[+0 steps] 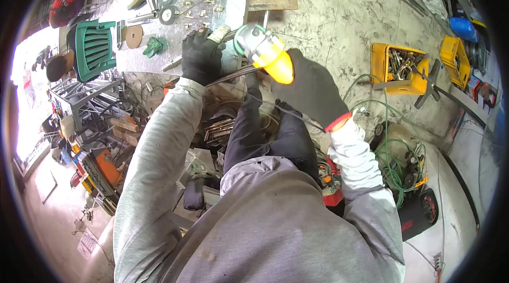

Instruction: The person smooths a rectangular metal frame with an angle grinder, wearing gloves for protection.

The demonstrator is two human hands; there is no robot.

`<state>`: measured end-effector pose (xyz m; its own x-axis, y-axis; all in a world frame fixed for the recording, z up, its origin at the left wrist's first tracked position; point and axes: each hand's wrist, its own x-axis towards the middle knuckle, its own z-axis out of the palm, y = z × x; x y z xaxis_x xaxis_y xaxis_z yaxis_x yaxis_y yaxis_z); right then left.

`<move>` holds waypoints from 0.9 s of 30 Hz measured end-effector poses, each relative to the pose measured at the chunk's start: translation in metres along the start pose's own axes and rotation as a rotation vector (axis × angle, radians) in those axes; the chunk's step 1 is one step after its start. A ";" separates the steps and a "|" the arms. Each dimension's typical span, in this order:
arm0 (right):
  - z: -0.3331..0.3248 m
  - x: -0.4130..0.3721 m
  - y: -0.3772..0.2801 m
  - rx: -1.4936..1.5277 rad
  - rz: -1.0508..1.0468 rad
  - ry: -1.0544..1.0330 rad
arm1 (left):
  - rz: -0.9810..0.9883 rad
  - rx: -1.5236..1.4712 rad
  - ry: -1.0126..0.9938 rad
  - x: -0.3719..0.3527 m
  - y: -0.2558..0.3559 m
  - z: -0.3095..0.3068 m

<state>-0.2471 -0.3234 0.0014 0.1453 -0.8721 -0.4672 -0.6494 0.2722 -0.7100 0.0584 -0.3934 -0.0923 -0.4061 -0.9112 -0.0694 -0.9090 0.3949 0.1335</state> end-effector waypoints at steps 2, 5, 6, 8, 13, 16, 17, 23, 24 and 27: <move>-0.001 -0.002 0.004 0.048 -0.031 0.041 | -0.001 0.016 0.050 0.000 -0.002 0.005; 0.001 -0.023 0.005 0.020 0.061 -0.080 | -0.038 -0.028 -0.057 0.005 0.004 -0.009; 0.003 -0.030 0.003 0.024 0.063 -0.078 | -0.039 -0.025 -0.056 0.004 0.003 -0.007; 0.005 -0.029 0.000 0.021 0.052 -0.062 | -0.013 -0.007 0.012 0.001 0.001 -0.002; 0.002 -0.003 0.000 -0.009 -0.004 0.027 | -0.030 -0.006 -0.005 0.001 0.004 -0.004; 0.005 -0.015 0.007 0.033 -0.003 0.016 | -0.013 -0.032 0.011 0.003 0.001 -0.002; 0.007 -0.025 0.009 0.043 0.025 -0.012 | 0.000 -0.052 0.018 0.002 -0.001 -0.001; 0.010 -0.044 0.011 0.043 0.046 -0.037 | -0.035 0.033 0.020 0.000 0.000 0.004; 0.010 -0.034 0.011 0.066 0.017 -0.010 | -0.028 0.035 0.022 0.001 -0.001 0.006; 0.002 -0.005 0.010 0.109 -0.011 0.000 | -0.031 0.060 0.001 0.001 -0.001 0.004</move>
<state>-0.2527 -0.3150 -0.0044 0.1519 -0.8752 -0.4593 -0.5631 0.3053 -0.7679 0.0584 -0.3938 -0.0962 -0.3776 -0.9232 -0.0716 -0.9251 0.3727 0.0722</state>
